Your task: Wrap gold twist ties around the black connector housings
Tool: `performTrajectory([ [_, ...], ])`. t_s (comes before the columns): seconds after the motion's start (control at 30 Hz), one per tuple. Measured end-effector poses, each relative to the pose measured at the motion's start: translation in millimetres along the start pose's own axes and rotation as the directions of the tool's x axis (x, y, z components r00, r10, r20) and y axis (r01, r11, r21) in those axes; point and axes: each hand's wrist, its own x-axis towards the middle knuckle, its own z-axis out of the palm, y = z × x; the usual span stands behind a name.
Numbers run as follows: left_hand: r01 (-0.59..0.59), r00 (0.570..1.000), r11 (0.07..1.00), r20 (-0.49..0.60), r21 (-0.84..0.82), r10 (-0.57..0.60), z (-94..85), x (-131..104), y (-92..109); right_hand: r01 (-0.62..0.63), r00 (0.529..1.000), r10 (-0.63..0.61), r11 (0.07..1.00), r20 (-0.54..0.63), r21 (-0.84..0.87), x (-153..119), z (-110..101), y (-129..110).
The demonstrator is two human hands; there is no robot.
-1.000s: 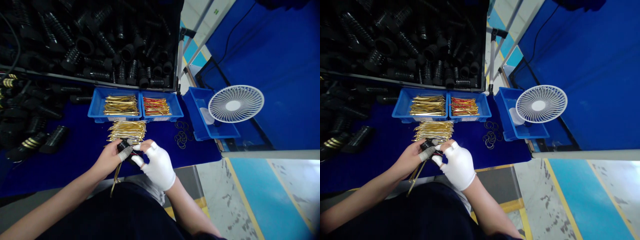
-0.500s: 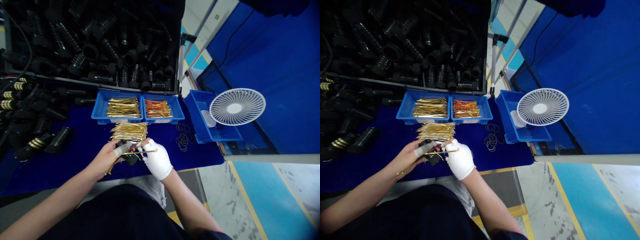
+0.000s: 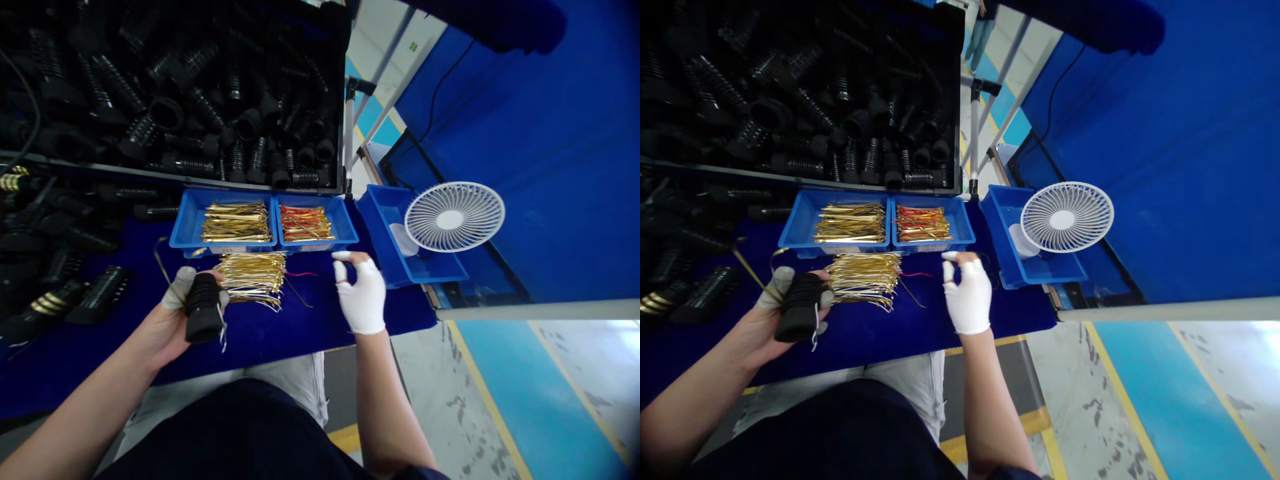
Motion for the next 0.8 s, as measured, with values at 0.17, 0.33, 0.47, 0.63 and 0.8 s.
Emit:
performTrajectory([
  [0.17,0.068,0.992,0.987,-0.099,-0.147,-0.083,15.0,-3,1,0.045,0.960,-0.058,0.998,0.274,0.052,-13,31,-38],
  [0.33,0.066,0.997,0.981,-0.018,-0.180,-0.071,24.9,-7,2,-0.014,0.950,0.049,0.993,0.310,-0.114,-13,55,-50],
  [0.47,0.053,0.999,0.976,-0.003,-0.211,-0.054,21.7,-7,5,-0.037,0.953,0.038,0.999,0.301,-0.009,-8,52,-48],
  [0.63,0.016,0.999,0.971,-0.033,-0.239,-0.024,21.9,-6,10,-0.119,0.988,0.068,0.905,0.138,0.409,-4,30,-48],
  [0.8,-0.043,0.998,0.981,0.031,-0.191,0.050,35.1,-5,12,-0.517,0.850,0.315,0.348,0.421,0.782,-2,16,-52],
])
